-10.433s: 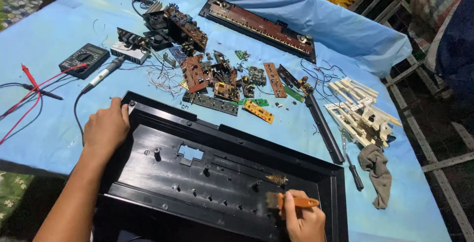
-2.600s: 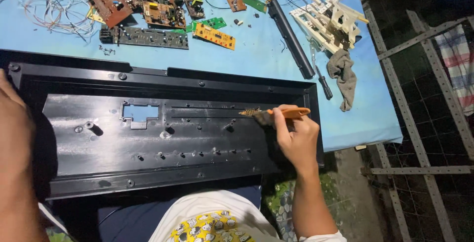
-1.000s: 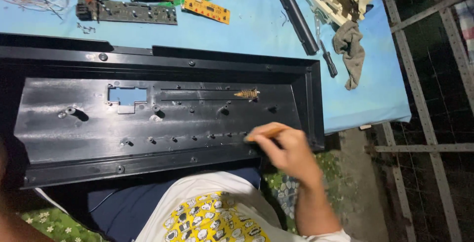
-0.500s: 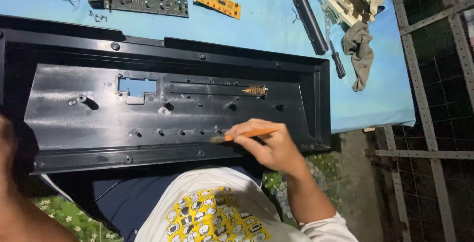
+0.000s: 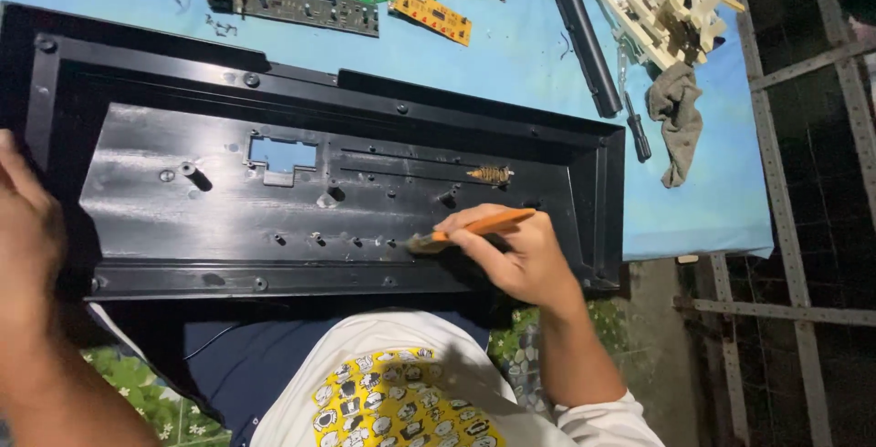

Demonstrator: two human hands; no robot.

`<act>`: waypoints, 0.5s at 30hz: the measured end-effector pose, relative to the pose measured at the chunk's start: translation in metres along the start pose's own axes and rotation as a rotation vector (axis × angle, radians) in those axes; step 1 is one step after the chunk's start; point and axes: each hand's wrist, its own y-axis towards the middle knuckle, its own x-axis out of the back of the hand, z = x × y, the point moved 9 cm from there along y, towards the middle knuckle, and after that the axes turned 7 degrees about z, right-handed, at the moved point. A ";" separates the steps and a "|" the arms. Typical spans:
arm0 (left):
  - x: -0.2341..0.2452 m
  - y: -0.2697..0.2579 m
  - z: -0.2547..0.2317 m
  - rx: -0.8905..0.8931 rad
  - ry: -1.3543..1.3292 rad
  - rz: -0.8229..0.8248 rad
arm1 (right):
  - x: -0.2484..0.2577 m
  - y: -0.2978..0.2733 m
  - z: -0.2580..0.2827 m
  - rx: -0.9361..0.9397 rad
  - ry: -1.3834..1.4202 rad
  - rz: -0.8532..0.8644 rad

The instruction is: The person cleans the inside of a black electronic device casing using a small brush and a cloth. They first brush away dust and debris from the interior surface and then wipe it down with a cloth.

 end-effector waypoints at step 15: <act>0.088 0.021 -0.046 0.010 -0.356 -0.014 | -0.037 0.024 0.005 0.046 -0.080 0.187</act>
